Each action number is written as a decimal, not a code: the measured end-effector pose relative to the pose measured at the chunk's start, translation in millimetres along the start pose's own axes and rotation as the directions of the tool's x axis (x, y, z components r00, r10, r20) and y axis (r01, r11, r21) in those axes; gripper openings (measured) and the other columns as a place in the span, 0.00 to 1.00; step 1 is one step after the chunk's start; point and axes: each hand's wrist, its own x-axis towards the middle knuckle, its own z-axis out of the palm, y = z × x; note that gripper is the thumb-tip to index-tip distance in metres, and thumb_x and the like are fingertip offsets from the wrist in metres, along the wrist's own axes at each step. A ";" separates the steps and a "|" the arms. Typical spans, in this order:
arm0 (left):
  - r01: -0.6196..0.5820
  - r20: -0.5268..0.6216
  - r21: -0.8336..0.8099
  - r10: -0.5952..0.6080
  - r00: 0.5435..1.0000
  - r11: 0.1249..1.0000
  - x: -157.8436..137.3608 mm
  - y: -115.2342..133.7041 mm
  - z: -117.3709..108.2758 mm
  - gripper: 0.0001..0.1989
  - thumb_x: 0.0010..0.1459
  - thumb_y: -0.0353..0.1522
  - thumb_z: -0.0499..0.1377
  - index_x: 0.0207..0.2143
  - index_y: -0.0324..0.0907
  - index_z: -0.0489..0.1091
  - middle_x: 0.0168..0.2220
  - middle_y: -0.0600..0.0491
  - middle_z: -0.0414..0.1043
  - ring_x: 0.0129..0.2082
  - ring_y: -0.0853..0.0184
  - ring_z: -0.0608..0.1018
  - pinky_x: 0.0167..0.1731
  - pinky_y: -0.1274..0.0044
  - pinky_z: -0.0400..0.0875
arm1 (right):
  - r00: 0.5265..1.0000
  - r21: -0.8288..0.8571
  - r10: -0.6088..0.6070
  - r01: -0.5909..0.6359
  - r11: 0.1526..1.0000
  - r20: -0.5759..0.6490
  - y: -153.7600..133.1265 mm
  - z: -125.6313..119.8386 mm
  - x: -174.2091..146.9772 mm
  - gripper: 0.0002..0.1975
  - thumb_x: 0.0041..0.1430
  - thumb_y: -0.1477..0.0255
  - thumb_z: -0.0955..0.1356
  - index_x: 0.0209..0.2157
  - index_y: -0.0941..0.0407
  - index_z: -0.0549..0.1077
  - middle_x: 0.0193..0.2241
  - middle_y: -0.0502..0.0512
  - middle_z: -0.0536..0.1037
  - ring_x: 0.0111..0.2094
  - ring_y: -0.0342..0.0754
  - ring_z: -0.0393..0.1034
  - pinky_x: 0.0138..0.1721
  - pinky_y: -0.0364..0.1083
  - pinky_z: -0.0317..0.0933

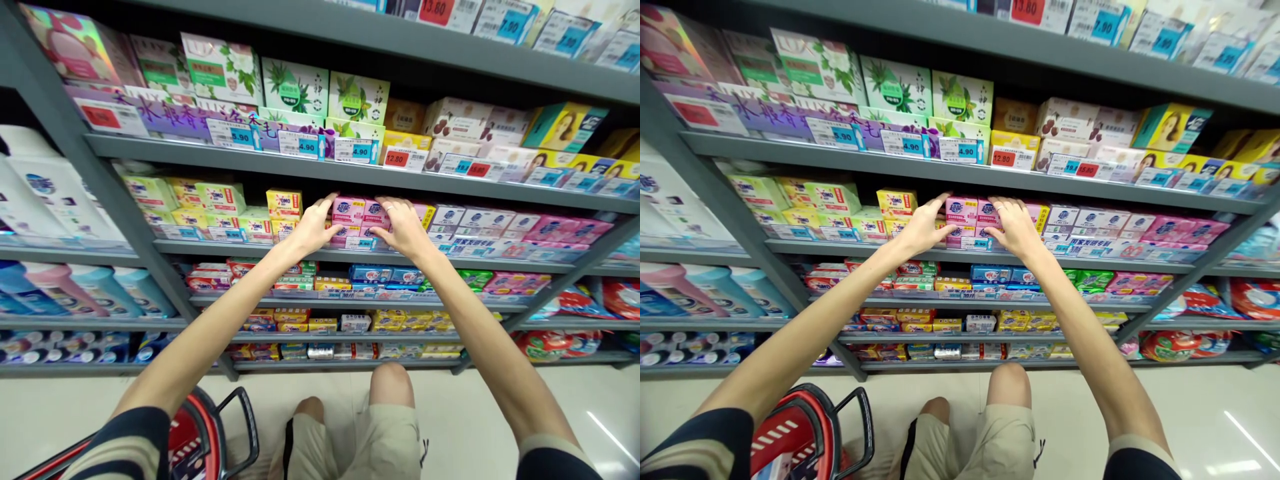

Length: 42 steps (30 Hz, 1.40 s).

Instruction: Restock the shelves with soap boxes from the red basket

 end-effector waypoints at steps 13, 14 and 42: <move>0.050 0.005 -0.008 -0.050 0.999 0.999 1.3 6.1 -2.3 0.37 0.59 0.28 0.68 0.68 0.31 0.60 0.62 0.34 0.71 0.60 0.52 0.77 0.64 0.60 0.71 | 1.000 0.022 0.022 -0.022 1.000 0.001 -0.2 2.3 -0.4 0.35 0.63 0.65 0.73 0.67 0.62 0.65 0.61 0.70 0.74 0.65 0.64 0.65 0.68 0.65 0.57; 0.051 0.007 0.006 -0.051 0.999 0.999 1.9 5.6 -2.5 0.37 0.59 0.28 0.68 0.68 0.31 0.60 0.62 0.34 0.71 0.61 0.52 0.76 0.65 0.60 0.69 | 1.000 0.017 0.021 -0.021 1.000 0.007 -0.5 1.7 0.6 0.35 0.64 0.65 0.73 0.67 0.62 0.64 0.62 0.70 0.74 0.65 0.64 0.65 0.68 0.65 0.56; 0.824 -0.159 0.469 -0.888 0.431 0.316 -622.5 31.9 -84.4 0.22 0.60 0.46 0.46 0.40 0.47 0.75 0.45 0.39 0.81 0.53 0.43 0.82 0.54 0.56 0.78 | 0.853 0.081 0.517 -0.522 0.849 0.073 -225.8 96.7 -368.8 0.15 0.67 0.68 0.64 0.45 0.50 0.82 0.63 0.62 0.76 0.65 0.68 0.68 0.64 0.75 0.58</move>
